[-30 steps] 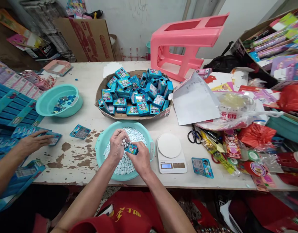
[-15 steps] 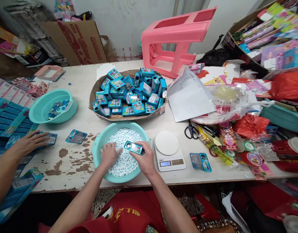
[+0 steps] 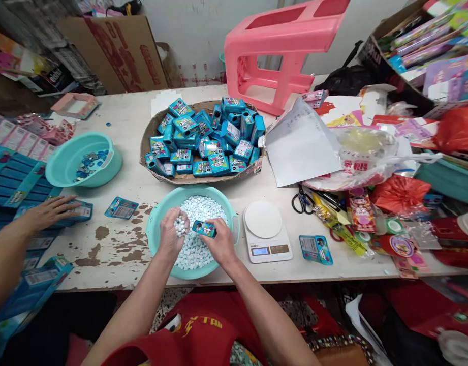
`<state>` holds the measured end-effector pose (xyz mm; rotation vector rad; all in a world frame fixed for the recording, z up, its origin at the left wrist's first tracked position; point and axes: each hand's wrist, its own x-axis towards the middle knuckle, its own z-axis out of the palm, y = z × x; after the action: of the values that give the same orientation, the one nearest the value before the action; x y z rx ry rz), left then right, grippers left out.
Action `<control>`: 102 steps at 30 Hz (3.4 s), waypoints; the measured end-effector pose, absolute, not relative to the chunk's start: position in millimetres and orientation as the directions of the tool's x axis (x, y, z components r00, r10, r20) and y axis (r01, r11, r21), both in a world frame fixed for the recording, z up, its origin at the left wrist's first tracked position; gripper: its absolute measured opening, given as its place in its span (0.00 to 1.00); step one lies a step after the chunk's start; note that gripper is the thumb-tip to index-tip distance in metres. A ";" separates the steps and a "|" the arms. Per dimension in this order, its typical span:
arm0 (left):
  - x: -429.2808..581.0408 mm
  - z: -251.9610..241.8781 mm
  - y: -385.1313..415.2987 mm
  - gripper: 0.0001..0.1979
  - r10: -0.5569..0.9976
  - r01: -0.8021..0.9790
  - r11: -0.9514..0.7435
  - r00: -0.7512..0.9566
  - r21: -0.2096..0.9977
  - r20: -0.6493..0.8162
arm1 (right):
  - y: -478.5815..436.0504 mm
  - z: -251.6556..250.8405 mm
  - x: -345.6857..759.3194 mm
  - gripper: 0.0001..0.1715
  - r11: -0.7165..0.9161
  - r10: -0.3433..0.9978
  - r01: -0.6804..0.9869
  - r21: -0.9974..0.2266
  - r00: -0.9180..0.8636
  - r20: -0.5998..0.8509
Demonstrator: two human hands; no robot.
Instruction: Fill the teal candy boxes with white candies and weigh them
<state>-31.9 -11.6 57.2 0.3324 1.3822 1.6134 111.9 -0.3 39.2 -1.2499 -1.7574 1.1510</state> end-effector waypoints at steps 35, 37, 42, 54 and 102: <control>-22.7 89.4 -1.5 0.21 0.650 -0.452 -0.163 -0.718 0.877 -0.249 | -1.9 53.6 92.6 0.18 0.177 0.907 0.315 -0.932 -0.420 0.030; -24.9 93.2 0.1 0.22 0.658 -0.482 -0.143 -0.699 0.864 -0.281 | -0.1 61.1 95.2 0.18 0.167 0.908 0.309 -0.936 -0.417 0.024; -51.7 76.9 -7.4 0.21 0.697 -0.313 0.082 -0.661 0.946 -0.279 | 10.2 75.1 113.6 0.18 0.123 0.919 0.228 -0.966 -0.394 0.023; -23.4 83.1 -10.7 0.28 0.944 0.245 0.303 -0.211 0.921 -0.254 | 31.3 80.2 121.8 0.18 0.088 0.929 0.231 -0.969 -0.369 -0.004; -6.4 -19.4 49.2 0.20 0.975 0.851 0.223 -0.185 0.476 -0.127 | -22.9 36.1 180.2 0.27 -0.510 0.854 -0.323 -0.797 -0.305 -0.423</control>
<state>-6.4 49.2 -19.4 1.6855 2.1038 0.4213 180.2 -22.9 36.1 -1.1168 -0.7654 1.9022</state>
